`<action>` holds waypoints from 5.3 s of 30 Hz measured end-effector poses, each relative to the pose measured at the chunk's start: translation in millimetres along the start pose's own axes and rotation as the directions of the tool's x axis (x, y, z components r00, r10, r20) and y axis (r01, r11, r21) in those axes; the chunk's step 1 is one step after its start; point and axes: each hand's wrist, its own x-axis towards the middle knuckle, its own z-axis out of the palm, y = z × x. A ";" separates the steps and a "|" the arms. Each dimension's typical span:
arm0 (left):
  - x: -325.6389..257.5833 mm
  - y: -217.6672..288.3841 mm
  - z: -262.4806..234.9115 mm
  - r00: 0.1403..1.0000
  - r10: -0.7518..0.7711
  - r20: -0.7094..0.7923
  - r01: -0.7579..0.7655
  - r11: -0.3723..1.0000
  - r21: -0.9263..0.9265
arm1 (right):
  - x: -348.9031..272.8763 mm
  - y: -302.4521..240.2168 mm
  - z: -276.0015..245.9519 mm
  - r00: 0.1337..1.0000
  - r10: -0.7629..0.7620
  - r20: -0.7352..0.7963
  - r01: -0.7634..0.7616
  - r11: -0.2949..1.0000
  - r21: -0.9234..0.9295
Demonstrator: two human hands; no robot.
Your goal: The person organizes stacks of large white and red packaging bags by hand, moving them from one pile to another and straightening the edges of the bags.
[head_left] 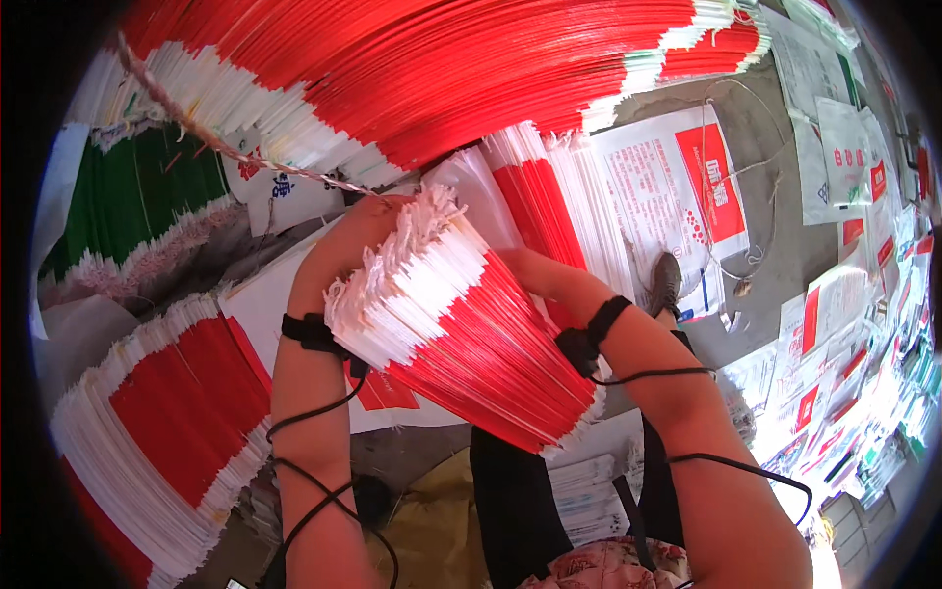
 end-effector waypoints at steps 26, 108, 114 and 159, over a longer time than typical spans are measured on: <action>23.7 -13.0 7.5 0.960 0.001 -0.279 0.008 1.000 0.029 | -242.5 183.6 83.4 0.831 0.531 -0.162 -0.526 0.847 0.077; -21.9 -100.0 186.2 0.485 -0.017 -0.874 -0.403 0.883 -0.241 | -57.3 41.4 -43.4 0.943 -0.219 -0.250 0.128 0.933 -0.337; -23.2 -95.2 189.0 0.477 -0.038 -0.878 -0.370 0.897 -0.240 | -64.2 26.5 -55.4 0.886 -0.459 0.059 0.261 0.390 -0.883; 80.2 -30.4 224.5 0.580 0.365 -0.728 0.013 0.890 0.456 | 48.1 24.1 -139.0 0.751 -0.084 -0.654 -0.291 0.847 -0.444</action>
